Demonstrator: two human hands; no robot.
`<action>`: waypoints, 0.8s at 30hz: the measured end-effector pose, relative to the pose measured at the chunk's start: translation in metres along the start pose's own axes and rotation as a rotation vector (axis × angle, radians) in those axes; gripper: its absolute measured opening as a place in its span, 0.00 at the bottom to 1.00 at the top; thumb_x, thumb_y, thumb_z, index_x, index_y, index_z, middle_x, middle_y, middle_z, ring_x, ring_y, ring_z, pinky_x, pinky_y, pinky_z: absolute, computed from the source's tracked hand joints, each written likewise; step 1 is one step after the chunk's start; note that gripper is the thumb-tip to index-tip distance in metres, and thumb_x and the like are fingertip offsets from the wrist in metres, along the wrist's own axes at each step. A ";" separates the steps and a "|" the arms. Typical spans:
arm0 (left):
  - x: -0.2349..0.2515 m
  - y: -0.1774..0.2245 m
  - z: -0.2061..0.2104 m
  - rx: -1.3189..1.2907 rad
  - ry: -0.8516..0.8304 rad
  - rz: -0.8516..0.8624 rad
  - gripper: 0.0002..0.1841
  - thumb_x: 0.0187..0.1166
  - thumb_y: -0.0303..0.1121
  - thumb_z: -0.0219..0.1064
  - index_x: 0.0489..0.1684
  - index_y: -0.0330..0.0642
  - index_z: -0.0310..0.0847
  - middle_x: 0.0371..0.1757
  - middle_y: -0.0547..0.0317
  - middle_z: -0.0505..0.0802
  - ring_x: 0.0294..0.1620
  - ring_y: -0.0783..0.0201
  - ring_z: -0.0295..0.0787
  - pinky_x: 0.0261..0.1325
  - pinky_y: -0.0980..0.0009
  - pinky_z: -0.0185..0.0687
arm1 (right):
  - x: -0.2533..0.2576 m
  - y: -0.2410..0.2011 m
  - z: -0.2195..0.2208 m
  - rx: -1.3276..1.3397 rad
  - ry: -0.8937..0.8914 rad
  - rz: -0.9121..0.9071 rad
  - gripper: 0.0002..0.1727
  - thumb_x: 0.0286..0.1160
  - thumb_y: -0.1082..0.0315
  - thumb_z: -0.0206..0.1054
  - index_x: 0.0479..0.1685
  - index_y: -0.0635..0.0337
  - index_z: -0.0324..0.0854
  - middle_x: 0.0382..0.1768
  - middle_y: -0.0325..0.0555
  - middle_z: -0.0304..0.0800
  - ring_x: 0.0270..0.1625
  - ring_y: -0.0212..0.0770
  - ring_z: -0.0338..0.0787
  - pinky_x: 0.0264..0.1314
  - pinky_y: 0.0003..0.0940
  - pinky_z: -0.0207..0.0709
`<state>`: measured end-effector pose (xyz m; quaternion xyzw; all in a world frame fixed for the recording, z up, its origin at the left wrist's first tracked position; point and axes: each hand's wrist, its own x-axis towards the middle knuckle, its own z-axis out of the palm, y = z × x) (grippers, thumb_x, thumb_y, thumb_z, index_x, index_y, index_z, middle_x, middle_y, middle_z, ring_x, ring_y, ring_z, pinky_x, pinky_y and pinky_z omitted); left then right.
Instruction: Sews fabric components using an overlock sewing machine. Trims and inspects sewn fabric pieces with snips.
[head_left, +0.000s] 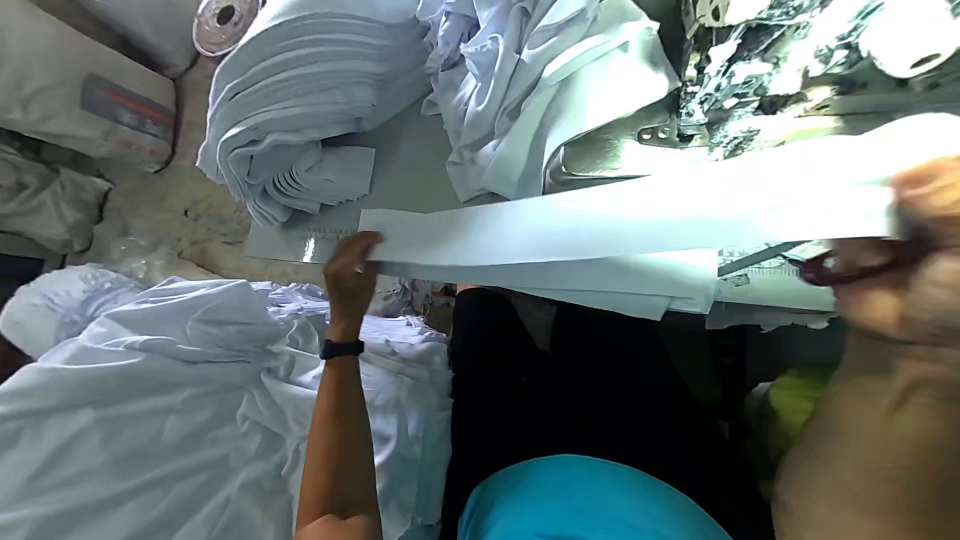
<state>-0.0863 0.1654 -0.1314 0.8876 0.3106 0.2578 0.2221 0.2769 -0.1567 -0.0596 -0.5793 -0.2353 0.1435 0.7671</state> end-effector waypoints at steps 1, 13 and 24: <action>0.009 -0.007 -0.003 -0.144 0.130 -0.118 0.14 0.81 0.21 0.61 0.60 0.21 0.83 0.63 0.40 0.91 0.67 0.54 0.88 0.74 0.58 0.79 | -0.003 0.004 0.008 -0.090 0.008 -0.002 0.15 0.65 0.78 0.72 0.40 0.43 0.81 0.30 0.24 0.88 0.20 0.22 0.80 0.18 0.17 0.77; 0.073 0.166 0.046 -0.783 -0.240 0.256 0.03 0.82 0.31 0.68 0.44 0.48 0.86 0.47 0.72 0.93 0.51 0.77 0.90 0.59 0.74 0.87 | -0.036 0.039 0.038 -0.341 -0.453 -0.188 0.08 0.74 0.68 0.71 0.41 0.66 0.91 0.48 0.41 0.90 0.41 0.19 0.86 0.41 0.11 0.81; 0.090 0.224 0.083 -0.825 -0.461 0.219 0.04 0.77 0.21 0.69 0.35 0.35 0.90 0.40 0.65 0.95 0.42 0.78 0.91 0.50 0.80 0.88 | -0.038 0.029 0.034 -0.263 -0.404 -0.342 0.07 0.72 0.71 0.74 0.31 0.67 0.88 0.44 0.42 0.91 0.39 0.18 0.84 0.40 0.10 0.79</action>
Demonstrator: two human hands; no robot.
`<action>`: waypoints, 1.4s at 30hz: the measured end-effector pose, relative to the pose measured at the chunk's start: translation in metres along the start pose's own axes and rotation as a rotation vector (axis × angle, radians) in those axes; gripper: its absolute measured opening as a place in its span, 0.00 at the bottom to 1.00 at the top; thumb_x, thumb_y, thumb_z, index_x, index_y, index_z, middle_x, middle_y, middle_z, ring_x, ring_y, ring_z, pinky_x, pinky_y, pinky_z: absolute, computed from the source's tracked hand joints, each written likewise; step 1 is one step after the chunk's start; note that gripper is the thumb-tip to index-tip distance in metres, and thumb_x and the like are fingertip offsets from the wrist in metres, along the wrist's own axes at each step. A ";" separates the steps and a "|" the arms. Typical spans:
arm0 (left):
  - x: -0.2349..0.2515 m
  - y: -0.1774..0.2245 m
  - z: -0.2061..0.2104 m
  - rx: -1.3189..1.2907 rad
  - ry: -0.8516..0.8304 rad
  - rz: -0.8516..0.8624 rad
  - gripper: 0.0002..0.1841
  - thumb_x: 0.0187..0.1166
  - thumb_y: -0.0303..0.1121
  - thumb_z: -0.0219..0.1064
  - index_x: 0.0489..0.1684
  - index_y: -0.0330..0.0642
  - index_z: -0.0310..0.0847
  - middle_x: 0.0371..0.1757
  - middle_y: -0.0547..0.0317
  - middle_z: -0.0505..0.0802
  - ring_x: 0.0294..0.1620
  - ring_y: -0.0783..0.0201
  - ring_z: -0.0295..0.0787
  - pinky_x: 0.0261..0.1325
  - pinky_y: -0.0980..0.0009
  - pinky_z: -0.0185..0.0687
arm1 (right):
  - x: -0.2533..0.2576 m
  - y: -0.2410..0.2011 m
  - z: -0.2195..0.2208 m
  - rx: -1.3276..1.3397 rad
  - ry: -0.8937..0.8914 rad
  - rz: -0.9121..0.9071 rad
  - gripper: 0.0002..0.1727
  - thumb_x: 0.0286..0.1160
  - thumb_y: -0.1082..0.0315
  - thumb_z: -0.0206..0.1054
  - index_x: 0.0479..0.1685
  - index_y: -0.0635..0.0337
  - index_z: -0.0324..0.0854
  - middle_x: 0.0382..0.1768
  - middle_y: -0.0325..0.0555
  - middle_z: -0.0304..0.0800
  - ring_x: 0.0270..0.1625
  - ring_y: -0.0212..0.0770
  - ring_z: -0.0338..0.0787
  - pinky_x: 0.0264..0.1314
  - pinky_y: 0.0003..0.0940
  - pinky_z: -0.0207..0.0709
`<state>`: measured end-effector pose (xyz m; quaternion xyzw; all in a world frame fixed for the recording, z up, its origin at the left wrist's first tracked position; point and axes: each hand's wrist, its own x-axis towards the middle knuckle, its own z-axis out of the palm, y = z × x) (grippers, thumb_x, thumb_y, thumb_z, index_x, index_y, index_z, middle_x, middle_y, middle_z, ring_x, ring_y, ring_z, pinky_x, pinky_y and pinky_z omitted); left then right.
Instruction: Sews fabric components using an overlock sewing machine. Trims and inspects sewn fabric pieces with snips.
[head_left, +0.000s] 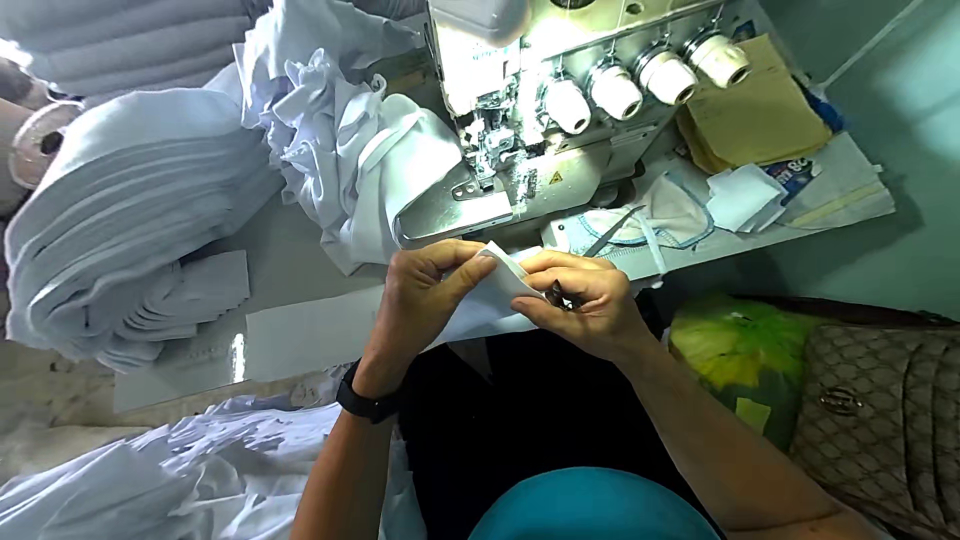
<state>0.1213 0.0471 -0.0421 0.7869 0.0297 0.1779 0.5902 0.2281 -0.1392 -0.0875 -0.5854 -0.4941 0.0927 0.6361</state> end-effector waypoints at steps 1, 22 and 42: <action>0.000 0.000 -0.001 -0.012 0.028 0.003 0.04 0.76 0.20 0.69 0.35 0.36 0.90 0.40 0.66 0.95 0.41 0.79 0.91 0.49 0.81 0.88 | -0.002 0.002 -0.001 0.016 0.011 0.013 0.07 0.73 0.72 0.72 0.31 0.66 0.88 0.44 0.41 0.91 0.36 0.17 0.83 0.37 0.09 0.77; 0.052 -0.024 -0.006 0.728 0.038 0.346 0.05 0.76 0.29 0.73 0.36 0.36 0.91 0.42 0.51 0.89 0.45 0.60 0.86 0.51 0.66 0.82 | 0.009 0.031 0.042 -0.122 0.364 0.211 0.04 0.70 0.76 0.71 0.40 0.63 0.83 0.29 0.39 0.90 0.28 0.25 0.88 0.31 0.20 0.84; 0.092 -0.048 -0.045 0.655 0.064 0.089 0.17 0.82 0.31 0.62 0.63 0.29 0.81 0.57 0.38 0.93 0.58 0.48 0.91 0.64 0.49 0.82 | 0.043 0.036 0.025 -0.403 0.343 0.066 0.07 0.76 0.71 0.69 0.37 0.66 0.91 0.25 0.40 0.89 0.24 0.23 0.82 0.28 0.17 0.76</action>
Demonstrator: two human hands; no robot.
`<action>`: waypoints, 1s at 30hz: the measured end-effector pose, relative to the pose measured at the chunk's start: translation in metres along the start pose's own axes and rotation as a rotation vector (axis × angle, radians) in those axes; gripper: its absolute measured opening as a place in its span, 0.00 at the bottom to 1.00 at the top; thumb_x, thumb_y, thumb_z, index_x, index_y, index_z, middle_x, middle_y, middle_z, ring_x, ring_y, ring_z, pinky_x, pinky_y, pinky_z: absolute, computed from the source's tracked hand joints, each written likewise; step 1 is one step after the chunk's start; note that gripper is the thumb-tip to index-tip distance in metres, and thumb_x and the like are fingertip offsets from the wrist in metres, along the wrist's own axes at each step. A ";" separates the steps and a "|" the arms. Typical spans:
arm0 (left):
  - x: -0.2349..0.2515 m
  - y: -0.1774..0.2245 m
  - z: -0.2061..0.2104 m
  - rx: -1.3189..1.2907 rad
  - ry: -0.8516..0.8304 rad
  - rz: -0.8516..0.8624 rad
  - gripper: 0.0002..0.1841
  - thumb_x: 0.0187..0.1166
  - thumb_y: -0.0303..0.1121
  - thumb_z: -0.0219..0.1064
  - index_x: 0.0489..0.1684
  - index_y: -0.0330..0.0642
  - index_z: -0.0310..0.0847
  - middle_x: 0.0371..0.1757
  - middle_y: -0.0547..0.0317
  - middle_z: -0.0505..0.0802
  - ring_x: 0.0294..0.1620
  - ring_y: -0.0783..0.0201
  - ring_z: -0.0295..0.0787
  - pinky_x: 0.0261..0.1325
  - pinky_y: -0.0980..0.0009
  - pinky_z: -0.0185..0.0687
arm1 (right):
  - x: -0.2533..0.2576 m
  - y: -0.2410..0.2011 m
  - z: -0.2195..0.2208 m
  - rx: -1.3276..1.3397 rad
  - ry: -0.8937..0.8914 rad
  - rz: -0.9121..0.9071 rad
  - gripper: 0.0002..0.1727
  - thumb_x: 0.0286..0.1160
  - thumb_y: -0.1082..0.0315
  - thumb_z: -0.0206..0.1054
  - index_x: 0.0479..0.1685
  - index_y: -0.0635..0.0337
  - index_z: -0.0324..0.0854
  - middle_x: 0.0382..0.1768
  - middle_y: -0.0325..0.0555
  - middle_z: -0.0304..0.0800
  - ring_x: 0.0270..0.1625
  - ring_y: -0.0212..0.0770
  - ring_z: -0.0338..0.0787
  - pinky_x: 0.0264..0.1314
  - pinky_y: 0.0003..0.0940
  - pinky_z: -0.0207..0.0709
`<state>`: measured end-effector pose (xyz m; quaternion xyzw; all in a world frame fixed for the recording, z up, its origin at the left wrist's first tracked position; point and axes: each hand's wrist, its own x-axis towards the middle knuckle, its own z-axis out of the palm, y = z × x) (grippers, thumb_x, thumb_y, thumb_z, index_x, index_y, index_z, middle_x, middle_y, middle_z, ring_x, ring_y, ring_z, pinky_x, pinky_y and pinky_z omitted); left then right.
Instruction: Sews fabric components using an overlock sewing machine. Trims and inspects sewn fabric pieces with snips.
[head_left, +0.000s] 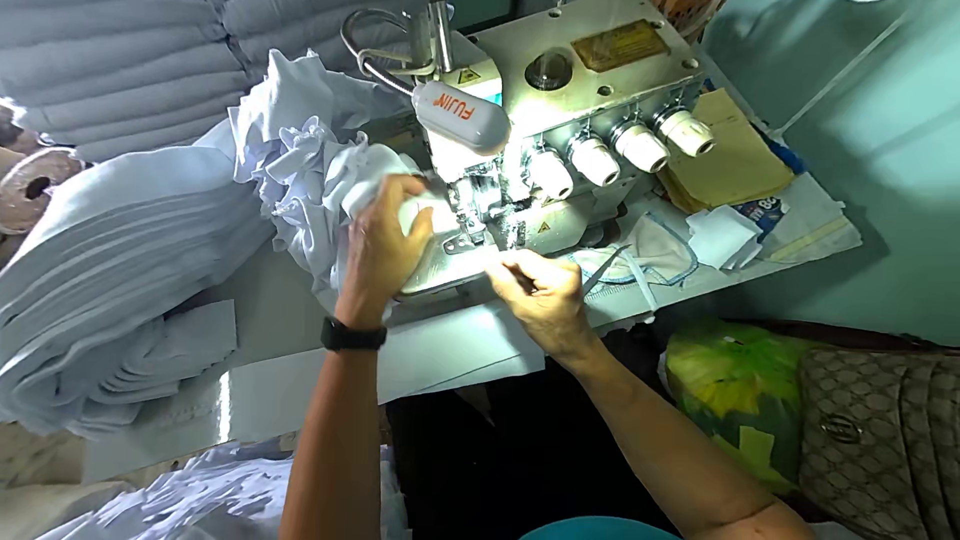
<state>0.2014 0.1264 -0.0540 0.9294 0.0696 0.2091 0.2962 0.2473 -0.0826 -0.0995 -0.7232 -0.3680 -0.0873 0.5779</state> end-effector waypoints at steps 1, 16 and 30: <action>0.008 -0.011 -0.001 -0.063 0.023 -0.011 0.18 0.81 0.31 0.64 0.64 0.28 0.80 0.58 0.39 0.92 0.60 0.53 0.90 0.67 0.55 0.81 | -0.004 0.003 -0.006 0.114 -0.010 0.053 0.09 0.80 0.71 0.66 0.39 0.68 0.89 0.23 0.37 0.86 0.23 0.20 0.80 0.27 0.15 0.76; -0.150 -0.009 0.021 -0.120 0.460 -0.106 0.10 0.85 0.26 0.62 0.58 0.31 0.77 0.66 0.52 0.89 0.72 0.64 0.85 0.74 0.63 0.80 | -0.058 0.027 -0.042 -0.379 -0.370 0.401 0.16 0.73 0.61 0.77 0.32 0.68 0.83 0.38 0.54 0.81 0.34 0.49 0.83 0.33 0.48 0.76; -0.254 -0.042 -0.026 0.304 0.373 -0.278 0.13 0.75 0.31 0.75 0.48 0.29 0.89 0.63 0.40 0.90 0.72 0.45 0.83 0.77 0.53 0.76 | -0.032 -0.019 -0.048 0.320 -0.249 0.279 0.09 0.70 0.71 0.74 0.39 0.46 0.80 0.31 0.23 0.85 0.23 0.18 0.80 0.23 0.15 0.77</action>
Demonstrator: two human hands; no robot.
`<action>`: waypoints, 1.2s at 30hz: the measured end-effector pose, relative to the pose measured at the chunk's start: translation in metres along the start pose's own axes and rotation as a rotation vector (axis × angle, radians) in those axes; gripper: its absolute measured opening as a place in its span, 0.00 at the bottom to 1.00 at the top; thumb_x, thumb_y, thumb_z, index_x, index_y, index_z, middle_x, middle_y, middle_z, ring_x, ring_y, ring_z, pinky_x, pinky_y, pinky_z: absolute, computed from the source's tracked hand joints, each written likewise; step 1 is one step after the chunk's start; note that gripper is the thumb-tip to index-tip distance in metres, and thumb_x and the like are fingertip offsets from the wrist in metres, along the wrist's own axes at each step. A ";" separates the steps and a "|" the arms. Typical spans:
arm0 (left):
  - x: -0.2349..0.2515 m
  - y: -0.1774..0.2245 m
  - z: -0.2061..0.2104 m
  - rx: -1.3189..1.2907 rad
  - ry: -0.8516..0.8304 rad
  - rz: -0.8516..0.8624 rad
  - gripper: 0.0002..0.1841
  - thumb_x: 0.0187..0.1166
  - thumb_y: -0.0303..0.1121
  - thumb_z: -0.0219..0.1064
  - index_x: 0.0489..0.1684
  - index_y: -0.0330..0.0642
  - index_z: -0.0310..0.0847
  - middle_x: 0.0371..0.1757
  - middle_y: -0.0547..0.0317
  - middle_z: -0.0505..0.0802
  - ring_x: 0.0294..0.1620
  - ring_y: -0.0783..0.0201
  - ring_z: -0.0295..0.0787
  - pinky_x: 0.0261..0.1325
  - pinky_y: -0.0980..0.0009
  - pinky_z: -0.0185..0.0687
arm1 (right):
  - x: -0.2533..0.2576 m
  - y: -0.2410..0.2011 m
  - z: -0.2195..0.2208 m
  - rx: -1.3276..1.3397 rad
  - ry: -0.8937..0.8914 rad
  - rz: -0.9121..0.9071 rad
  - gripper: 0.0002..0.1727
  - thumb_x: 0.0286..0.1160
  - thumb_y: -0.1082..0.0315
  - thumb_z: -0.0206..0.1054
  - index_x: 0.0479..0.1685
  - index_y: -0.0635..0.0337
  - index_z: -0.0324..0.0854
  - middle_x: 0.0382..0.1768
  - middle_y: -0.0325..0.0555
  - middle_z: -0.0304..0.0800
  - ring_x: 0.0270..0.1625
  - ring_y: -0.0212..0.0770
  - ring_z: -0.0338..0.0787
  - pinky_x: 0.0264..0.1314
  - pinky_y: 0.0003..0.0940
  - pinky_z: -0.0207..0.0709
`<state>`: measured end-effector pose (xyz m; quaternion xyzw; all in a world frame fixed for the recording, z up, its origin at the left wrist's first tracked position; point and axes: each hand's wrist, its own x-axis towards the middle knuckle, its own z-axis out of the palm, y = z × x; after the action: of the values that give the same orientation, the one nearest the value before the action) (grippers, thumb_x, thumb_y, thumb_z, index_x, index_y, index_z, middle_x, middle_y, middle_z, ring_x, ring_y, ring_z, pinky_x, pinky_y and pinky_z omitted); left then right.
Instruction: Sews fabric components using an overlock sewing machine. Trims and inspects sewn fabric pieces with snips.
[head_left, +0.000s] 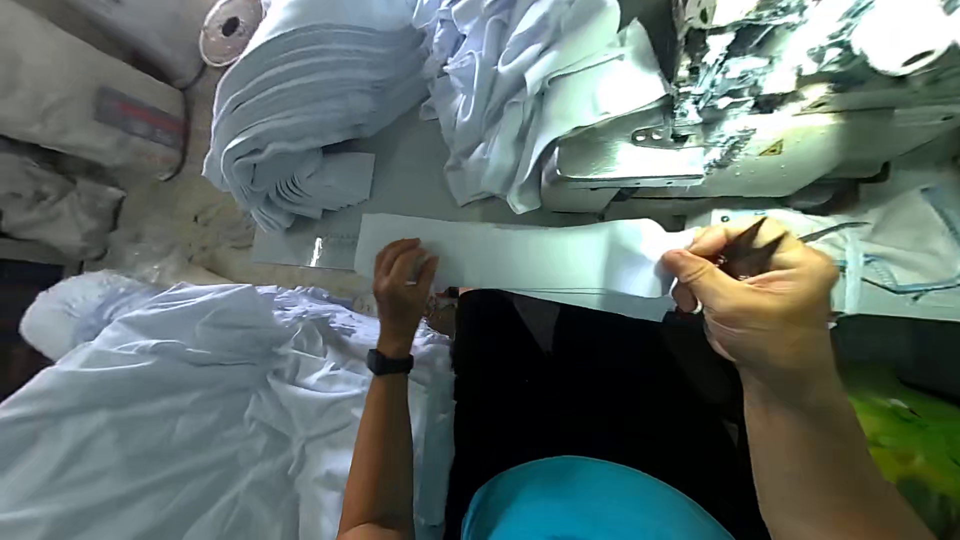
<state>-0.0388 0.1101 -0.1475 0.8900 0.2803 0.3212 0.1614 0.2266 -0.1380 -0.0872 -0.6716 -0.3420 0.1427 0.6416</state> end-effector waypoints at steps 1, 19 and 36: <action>-0.001 -0.009 -0.011 0.014 -0.054 -0.030 0.20 0.73 0.36 0.78 0.56 0.29 0.87 0.68 0.40 0.88 0.73 0.45 0.83 0.77 0.52 0.77 | 0.007 -0.012 -0.003 0.200 -0.068 -0.046 0.10 0.70 0.72 0.75 0.41 0.43 0.83 0.35 0.23 0.88 0.25 0.20 0.83 0.23 0.17 0.80; 0.104 0.040 -0.038 -1.015 -0.083 -0.064 0.10 0.90 0.36 0.54 0.57 0.60 0.81 0.52 0.78 0.90 0.57 0.75 0.87 0.65 0.74 0.83 | 0.004 0.033 -0.001 -0.264 -0.222 -0.154 0.13 0.67 0.82 0.61 0.43 0.68 0.91 0.49 0.52 0.91 0.41 0.29 0.87 0.44 0.19 0.82; 0.121 0.163 0.030 -0.958 -0.547 0.081 0.04 0.73 0.19 0.71 0.35 0.37 0.90 0.41 0.65 0.96 0.41 0.77 0.92 0.46 0.80 0.89 | -0.002 0.005 -0.010 0.050 -0.134 -0.304 0.09 0.75 0.70 0.72 0.29 0.65 0.88 0.42 0.39 0.92 0.33 0.16 0.82 0.34 0.09 0.76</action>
<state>0.1227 0.0508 -0.0349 0.7781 0.0160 0.1758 0.6028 0.2331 -0.1472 -0.0916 -0.5849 -0.4783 0.0969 0.6478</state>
